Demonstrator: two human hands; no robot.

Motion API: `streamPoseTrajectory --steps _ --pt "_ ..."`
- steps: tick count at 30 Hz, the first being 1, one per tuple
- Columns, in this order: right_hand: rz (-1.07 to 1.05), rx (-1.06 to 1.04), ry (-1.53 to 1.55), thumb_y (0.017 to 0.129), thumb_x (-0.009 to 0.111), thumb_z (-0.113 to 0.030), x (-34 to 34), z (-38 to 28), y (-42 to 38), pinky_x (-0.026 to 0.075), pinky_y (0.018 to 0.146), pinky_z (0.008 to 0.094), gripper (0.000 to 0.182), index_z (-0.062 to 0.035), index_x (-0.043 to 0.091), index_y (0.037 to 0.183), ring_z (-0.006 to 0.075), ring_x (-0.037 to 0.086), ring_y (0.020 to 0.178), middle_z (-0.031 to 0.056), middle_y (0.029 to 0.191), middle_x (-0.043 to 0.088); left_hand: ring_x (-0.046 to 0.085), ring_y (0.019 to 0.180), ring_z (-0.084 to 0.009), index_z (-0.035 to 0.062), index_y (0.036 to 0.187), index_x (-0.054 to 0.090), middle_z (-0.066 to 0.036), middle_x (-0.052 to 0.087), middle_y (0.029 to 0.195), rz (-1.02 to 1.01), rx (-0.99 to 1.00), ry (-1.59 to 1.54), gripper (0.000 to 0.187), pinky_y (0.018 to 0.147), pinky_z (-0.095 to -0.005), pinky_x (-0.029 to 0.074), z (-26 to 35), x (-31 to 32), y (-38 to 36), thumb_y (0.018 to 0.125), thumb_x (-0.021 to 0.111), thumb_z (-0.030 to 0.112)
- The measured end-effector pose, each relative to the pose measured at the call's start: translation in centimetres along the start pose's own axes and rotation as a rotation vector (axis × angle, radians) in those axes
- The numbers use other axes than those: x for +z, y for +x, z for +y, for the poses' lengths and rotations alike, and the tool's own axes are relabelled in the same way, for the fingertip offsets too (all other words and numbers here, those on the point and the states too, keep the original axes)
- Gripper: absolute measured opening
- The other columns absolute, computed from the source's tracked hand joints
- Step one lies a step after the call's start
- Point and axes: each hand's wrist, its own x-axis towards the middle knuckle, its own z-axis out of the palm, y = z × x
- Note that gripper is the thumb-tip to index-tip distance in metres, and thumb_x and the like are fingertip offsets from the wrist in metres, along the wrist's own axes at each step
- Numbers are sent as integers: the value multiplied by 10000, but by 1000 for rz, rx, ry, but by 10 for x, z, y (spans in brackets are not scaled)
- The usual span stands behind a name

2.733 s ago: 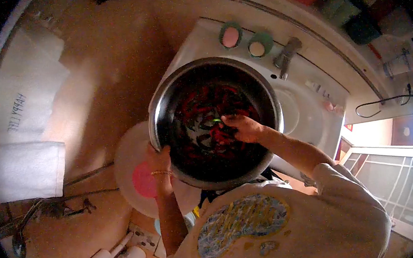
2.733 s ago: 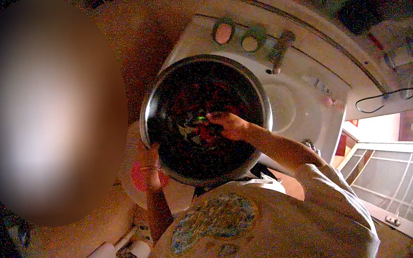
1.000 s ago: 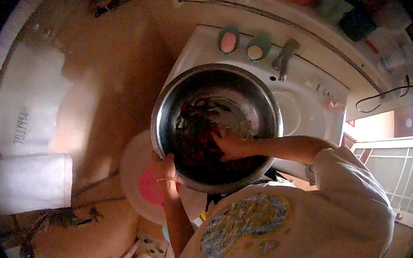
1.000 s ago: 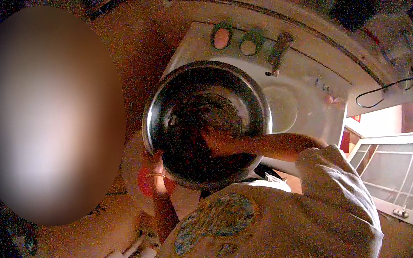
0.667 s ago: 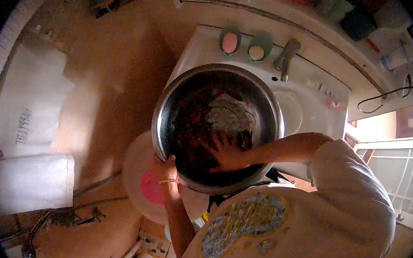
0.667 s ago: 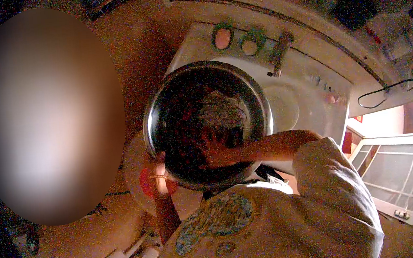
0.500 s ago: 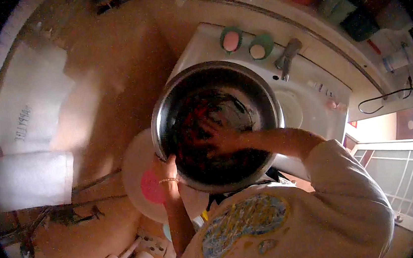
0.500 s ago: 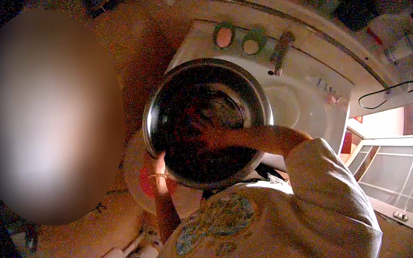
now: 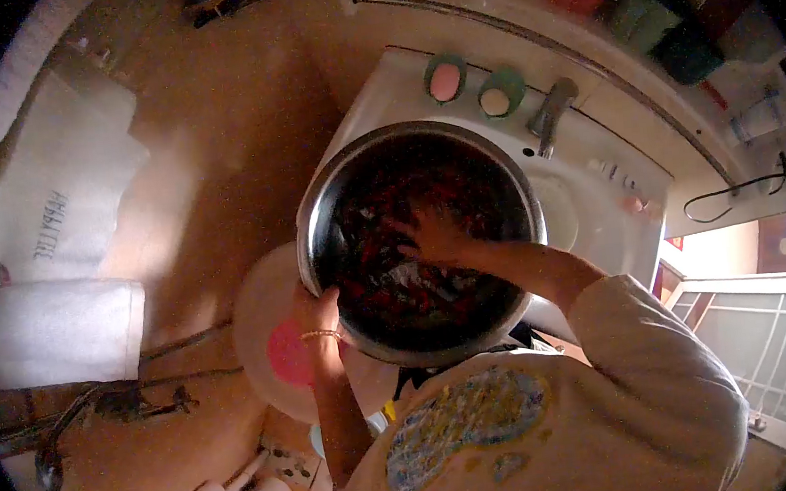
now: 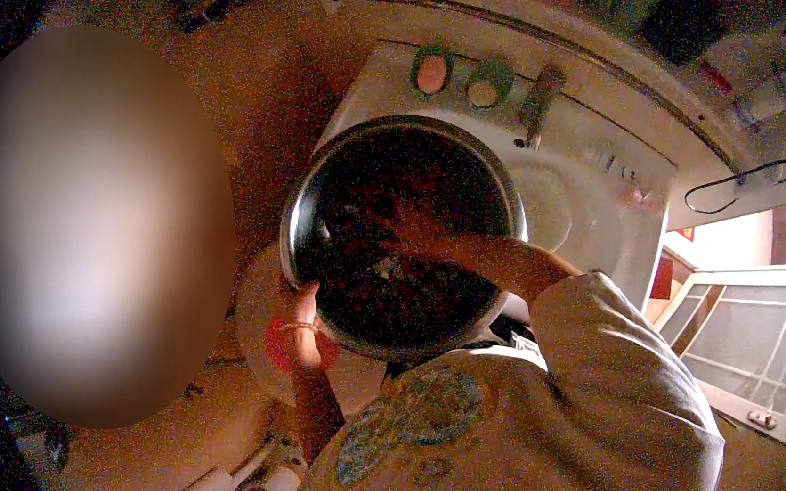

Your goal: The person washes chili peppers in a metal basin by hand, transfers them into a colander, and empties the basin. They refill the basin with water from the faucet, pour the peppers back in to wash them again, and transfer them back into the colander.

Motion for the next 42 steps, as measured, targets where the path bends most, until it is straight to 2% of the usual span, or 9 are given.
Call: streamPoseTrajectory --steps 4,6,11,15,20,23,31,36,42 --pt "124 233 -681 781 298 -550 22 -36 -17 168 896 588 629 -182 229 1287 372 194 1189 214 1312 145 555 814 -311 -13 962 511 -168 581 867 -51 -55 32 409 718 -355 420 -18 3 12 571 570 91" --pt "285 -376 -116 776 373 -498 43 -26 -7 221 870 587 613 -137 287 1264 375 209 1176 212 1289 194 548 834 -318 -8 986 499 -178 569 901 -96 -88 32 429 731 -361 417 -21 0 14 582 579 115" --pt "115 -322 -279 758 446 -473 24 40 45 206 860 623 624 -178 253 1273 384 160 1200 215 1302 162 519 904 -331 4 1058 447 -206 512 1023 88 -10 96 504 765 -387 404 -102 21 22 619 592 204" --pt "67 -107 -34 752 448 -496 -11 45 -13 172 858 657 612 -341 177 1278 426 161 1185 176 1322 136 503 931 -336 0 1107 404 -209 480 1069 104 -152 334 544 784 -398 395 -21 9 4 634 590 195" --pt "-62 -374 -306 753 410 -519 -1 -19 -55 188 858 648 593 -336 194 1275 438 188 1168 143 1330 148 510 909 -334 -6 1083 421 -205 521 987 -50 -15 -177 510 787 -386 394 -30 4 10 625 592 137" --pt "24 -539 -359 760 421 -471 15 -2 -2 294 842 579 556 -298 252 1260 399 265 1140 137 1314 211 512 905 -332 -4 1070 436 -203 527 978 29 -44 173 511 780 -385 397 -18 -2 6 616 601 164" --pt "512 -132 -119 733 482 -420 -22 67 30 348 842 517 594 -215 270 1249 400 362 1047 206 1243 255 525 848 -358 0 1002 471 -200 542 918 87 -29 281 504 727 -408 416 -69 12 19 599 611 269" --pt "217 149 -109 747 455 -472 16 9 29 303 878 522 601 -186 283 1248 394 306 1112 221 1238 260 540 811 -351 2 967 496 -191 559 876 -14 -104 362 449 697 -408 430 13 -6 8 580 612 198" --pt "46 -384 40 652 606 -322 -7 29 -4 349 839 481 653 -142 334 1217 428 343 1056 241 1207 266 543 840 -322 -26 981 487 -188 556 922 -7 -48 61 437 729 -376 423 -86 2 27 598 605 150"
